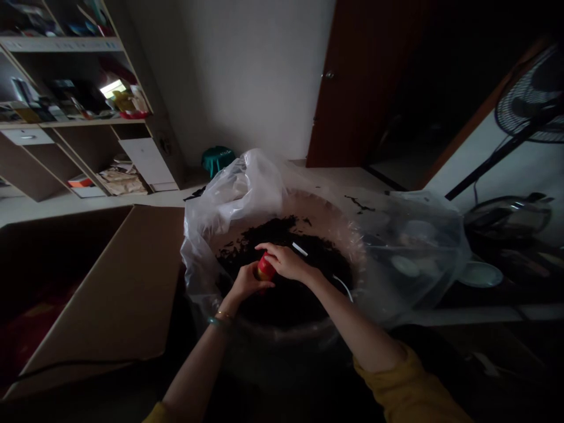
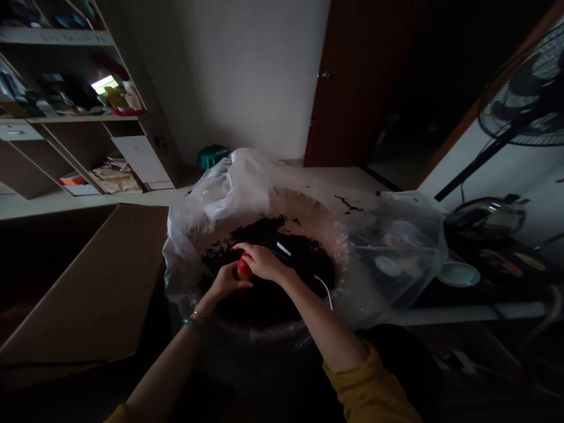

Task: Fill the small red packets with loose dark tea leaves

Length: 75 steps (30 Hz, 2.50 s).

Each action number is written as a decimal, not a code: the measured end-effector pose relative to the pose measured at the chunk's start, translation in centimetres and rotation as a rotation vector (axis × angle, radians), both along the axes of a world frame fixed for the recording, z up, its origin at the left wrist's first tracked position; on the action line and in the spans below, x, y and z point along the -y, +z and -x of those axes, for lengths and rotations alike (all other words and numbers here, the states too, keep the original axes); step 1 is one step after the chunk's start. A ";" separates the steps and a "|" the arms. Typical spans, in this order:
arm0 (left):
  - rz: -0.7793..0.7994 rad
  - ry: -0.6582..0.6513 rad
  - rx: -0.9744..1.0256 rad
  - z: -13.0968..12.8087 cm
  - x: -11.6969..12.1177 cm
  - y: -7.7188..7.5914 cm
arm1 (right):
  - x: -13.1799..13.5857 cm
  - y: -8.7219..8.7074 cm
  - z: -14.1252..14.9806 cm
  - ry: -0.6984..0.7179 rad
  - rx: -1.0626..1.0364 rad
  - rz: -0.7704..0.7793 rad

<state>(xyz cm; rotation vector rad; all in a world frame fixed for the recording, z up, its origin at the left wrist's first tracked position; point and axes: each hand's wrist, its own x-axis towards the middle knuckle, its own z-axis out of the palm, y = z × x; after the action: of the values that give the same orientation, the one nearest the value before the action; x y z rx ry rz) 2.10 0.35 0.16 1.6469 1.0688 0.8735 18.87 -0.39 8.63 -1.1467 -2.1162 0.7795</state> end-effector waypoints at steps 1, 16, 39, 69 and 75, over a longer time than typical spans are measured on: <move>0.013 -0.009 -0.015 0.0 0.1 0.1 | 0.1 -0.1 0.1 0.017 -0.016 -0.005; -0.251 0.271 -0.128 -0.2 0.5 0.1 | 1.9 -0.9 0.9 -0.130 0.295 -0.398; -0.185 0.251 0.054 -0.1 0.6 0.3 | 1.9 -0.3 -0.3 0.014 0.399 -0.571; 0.278 -0.085 0.211 -0.6 0.9 2.4 | 1.7 -2.6 -1.2 -0.077 -0.044 -0.256; 0.317 -0.028 0.357 -1.9 1.2 2.7 | 1.7 -4.1 -1.4 -0.322 -0.328 -0.170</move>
<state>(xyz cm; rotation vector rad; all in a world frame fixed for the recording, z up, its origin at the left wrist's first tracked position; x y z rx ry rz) 4.01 -0.81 2.85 1.1872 0.8808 0.8882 20.29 -2.06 4.58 -1.1425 -1.6430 0.5797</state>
